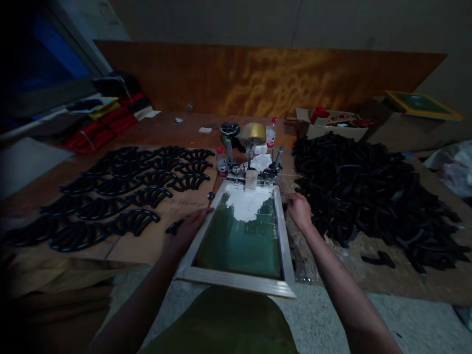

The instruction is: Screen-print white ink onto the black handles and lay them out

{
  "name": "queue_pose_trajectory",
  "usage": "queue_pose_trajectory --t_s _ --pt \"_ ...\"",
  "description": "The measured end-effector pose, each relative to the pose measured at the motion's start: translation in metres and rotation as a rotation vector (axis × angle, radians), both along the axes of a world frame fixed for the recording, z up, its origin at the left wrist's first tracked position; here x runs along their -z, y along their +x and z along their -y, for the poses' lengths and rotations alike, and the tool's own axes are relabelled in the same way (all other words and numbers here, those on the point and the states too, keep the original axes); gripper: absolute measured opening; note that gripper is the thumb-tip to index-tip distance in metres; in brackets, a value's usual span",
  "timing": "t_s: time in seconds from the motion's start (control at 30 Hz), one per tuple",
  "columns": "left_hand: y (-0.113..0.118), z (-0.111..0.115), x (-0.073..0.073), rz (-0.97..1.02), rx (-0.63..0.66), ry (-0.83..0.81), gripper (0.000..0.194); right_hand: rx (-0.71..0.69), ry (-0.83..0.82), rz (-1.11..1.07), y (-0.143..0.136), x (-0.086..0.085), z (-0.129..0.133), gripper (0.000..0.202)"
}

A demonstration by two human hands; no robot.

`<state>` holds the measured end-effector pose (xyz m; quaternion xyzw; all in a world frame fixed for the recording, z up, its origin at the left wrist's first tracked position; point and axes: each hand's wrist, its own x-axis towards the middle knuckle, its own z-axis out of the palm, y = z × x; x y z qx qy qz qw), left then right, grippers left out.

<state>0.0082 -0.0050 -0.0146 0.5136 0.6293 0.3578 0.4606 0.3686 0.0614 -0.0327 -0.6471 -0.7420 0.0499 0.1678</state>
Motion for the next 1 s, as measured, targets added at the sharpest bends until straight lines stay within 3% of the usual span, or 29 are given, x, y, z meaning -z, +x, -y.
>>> queue_pose_trajectory --t_s 0.07,0.13,0.2,0.27,0.37,0.47,0.57,0.67,0.77,0.9,1.0 --pt "0.002 0.007 0.022 0.045 0.004 -0.048 0.057 -0.03 0.147 -0.027 -0.015 -0.012 -0.022 0.046" --pt "0.007 0.008 0.042 0.094 -0.014 -0.047 0.066 -0.164 0.216 0.005 -0.044 -0.022 -0.043 0.055" --pt "0.009 0.006 0.055 0.122 -0.022 -0.04 0.068 -0.269 0.111 0.112 -0.076 -0.027 -0.057 0.045" --pt "0.009 0.005 0.063 0.119 -0.01 -0.057 0.068 -0.288 -0.071 0.219 -0.098 -0.027 -0.059 0.027" --pt "0.007 0.007 0.064 0.101 -0.005 -0.11 0.066 -0.341 -0.193 0.298 -0.107 -0.018 -0.036 0.02" --pt "0.006 0.009 0.062 0.085 -0.029 -0.117 0.064 -0.595 -0.138 0.301 -0.095 -0.012 -0.003 0.02" --pt "0.007 0.009 0.061 0.084 -0.043 -0.113 0.062 -0.798 -0.148 0.234 -0.083 -0.016 0.01 0.02" --pt "0.007 0.007 0.062 0.114 -0.044 -0.143 0.064 -0.749 -0.169 0.13 -0.083 -0.02 0.002 0.019" --pt "0.006 0.006 0.065 0.157 -0.025 -0.129 0.069 -0.638 -0.062 0.1 -0.087 -0.01 0.003 0.019" --pt "0.004 0.004 0.067 0.137 -0.038 -0.102 0.072 -0.734 0.007 0.074 -0.08 0.007 0.026 0.026" --pt "0.004 0.004 0.062 0.087 -0.03 -0.112 0.066 -0.716 -0.048 0.028 -0.077 0.001 0.02 0.024"
